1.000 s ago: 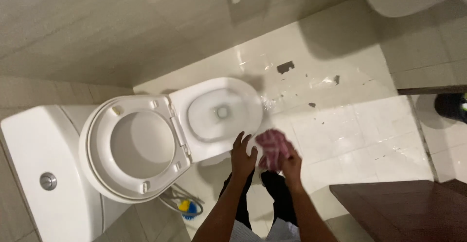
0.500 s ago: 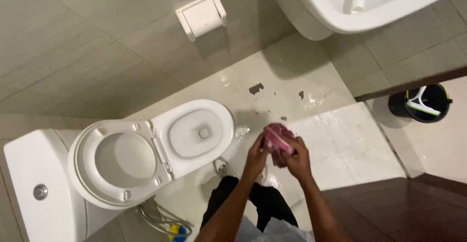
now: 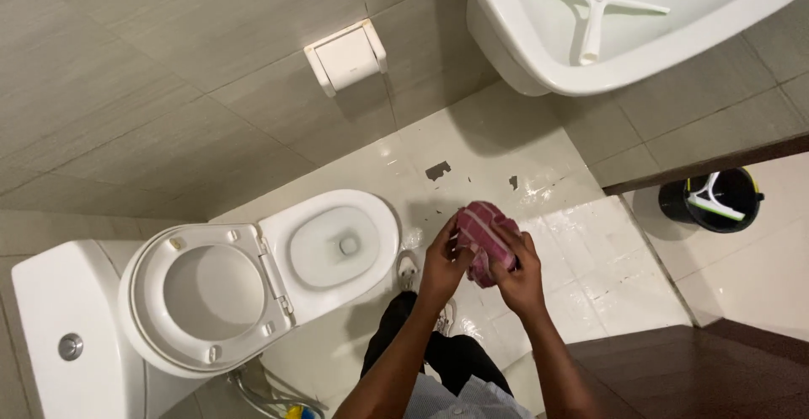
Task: The person cleans a white toilet bowl and seat using a pink cloth, wiping the rim and exterior surfaces. They then move to a white sink, wiping the basin and faucet area with the same cloth while a white plastic tool rests inside the sink.
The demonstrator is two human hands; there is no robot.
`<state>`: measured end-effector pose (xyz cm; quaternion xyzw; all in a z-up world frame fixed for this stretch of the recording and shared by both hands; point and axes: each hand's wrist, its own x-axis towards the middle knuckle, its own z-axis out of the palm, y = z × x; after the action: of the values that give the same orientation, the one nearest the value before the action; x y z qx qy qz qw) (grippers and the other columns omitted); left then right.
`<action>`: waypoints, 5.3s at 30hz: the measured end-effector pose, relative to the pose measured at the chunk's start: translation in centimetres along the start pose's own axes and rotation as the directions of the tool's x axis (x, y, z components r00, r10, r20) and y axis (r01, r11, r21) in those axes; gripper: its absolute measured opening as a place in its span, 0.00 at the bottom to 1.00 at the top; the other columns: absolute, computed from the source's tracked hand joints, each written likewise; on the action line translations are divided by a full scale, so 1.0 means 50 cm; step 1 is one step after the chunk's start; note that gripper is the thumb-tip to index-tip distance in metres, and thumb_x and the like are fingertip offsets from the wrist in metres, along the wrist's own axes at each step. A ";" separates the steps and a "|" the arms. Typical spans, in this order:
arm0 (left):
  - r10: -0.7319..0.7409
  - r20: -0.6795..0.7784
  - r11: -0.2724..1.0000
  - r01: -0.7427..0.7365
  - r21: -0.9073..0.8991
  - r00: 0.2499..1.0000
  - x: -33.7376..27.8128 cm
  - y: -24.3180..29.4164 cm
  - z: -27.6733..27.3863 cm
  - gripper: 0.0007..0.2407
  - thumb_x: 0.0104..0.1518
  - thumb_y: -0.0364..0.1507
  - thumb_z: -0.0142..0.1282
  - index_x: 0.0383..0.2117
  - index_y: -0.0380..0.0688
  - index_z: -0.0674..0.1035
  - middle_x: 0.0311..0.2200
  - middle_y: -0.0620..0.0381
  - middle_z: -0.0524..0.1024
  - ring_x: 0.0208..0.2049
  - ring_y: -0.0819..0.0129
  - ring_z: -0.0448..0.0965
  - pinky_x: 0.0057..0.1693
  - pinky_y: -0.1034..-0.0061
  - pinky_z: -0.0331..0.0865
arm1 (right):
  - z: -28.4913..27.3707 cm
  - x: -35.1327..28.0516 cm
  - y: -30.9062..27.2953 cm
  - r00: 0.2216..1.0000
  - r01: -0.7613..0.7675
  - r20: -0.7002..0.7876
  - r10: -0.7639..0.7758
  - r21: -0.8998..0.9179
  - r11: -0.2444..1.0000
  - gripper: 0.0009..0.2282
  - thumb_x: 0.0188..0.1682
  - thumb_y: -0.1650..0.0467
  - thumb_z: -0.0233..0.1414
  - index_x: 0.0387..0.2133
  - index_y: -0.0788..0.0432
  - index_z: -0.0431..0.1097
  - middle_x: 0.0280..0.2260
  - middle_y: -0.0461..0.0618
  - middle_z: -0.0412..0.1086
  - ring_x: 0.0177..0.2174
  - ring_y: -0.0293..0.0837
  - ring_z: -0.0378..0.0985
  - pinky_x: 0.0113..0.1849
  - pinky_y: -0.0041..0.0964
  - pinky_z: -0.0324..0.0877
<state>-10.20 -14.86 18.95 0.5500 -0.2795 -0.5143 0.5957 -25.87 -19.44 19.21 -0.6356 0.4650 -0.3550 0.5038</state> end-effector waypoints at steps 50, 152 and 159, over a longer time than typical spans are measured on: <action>-0.070 -0.698 0.988 0.146 0.051 0.713 0.279 0.021 -0.365 0.16 0.63 0.29 0.56 0.56 0.44 0.77 0.50 0.51 0.82 0.51 0.65 0.81 0.55 0.71 0.73 | 0.572 0.704 0.063 0.681 0.485 0.713 -0.170 -0.265 0.833 0.25 0.38 0.76 0.58 0.53 0.49 0.73 0.47 0.54 0.68 0.44 0.53 0.75 0.46 0.47 0.75; 0.126 -0.490 0.974 -0.014 0.226 0.863 0.283 0.297 -0.404 0.32 0.63 0.47 0.48 0.72 0.53 0.53 0.74 0.52 0.52 0.74 0.55 0.52 0.72 0.60 0.52 | 0.533 0.908 -0.445 0.627 0.753 0.042 -0.778 -0.287 0.592 0.30 0.47 0.80 0.56 0.66 0.55 0.60 0.61 0.64 0.58 0.59 0.60 0.64 0.59 0.51 0.64; 0.061 -0.613 0.970 0.097 0.222 0.788 0.269 0.374 -0.403 0.31 0.62 0.40 0.51 0.72 0.55 0.53 0.73 0.55 0.50 0.72 0.54 0.50 0.71 0.56 0.52 | 0.623 0.796 -0.433 0.543 0.829 0.413 -0.731 -0.404 0.387 0.31 0.39 0.82 0.56 0.56 0.38 0.69 0.61 0.61 0.59 0.59 0.61 0.65 0.54 0.57 0.65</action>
<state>17.86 -22.34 28.64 0.7583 -0.1252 -0.2748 0.5777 20.41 -46.25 32.06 -0.9219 0.1475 -0.3427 0.1041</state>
